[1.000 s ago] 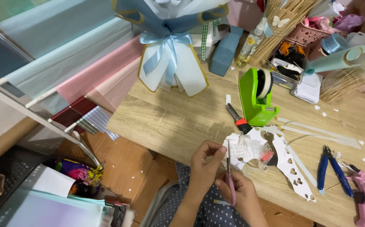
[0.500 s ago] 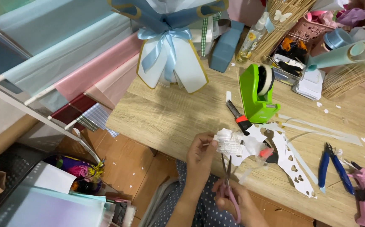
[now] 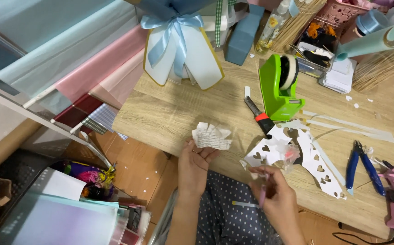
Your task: Cutting out paper heart shapes and assembling them into a decoration using scissors and a hot glue gun.
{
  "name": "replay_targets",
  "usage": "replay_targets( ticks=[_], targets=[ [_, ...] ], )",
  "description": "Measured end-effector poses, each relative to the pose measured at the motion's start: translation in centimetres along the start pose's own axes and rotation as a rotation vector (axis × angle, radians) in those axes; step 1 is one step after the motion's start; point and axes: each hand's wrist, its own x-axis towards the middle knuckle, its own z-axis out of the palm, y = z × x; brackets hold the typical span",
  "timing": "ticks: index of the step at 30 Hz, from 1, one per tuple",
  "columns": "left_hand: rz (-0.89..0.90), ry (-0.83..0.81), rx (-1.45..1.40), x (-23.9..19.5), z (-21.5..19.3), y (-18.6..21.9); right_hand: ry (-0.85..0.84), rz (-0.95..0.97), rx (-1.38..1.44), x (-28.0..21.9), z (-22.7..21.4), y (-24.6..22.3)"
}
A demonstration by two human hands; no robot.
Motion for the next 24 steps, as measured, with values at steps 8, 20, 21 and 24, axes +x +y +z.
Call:
replay_targets(
  ticks=[8, 20, 21, 24],
  targets=[
    [0.067, 0.082, 0.135, -1.4, -2.1, 1.6, 0.107, -0.102, -0.569, 1.6, 2.6, 1.5],
    [0.101, 0.114, 0.394, -2.5, -1.3, 0.9, 0.206, -0.141, -0.172, 0.3, 3.2, 2.0],
    [0.115, 0.070, 0.493, -2.8, -1.2, 0.8, 0.183, -0.112, 0.048, 0.0, 3.1, 0.8],
    [0.126, -0.104, 0.606, -3.2, -1.4, -0.5, 0.151, -0.122, 0.274, -0.5, 2.7, -2.1]
  ],
)
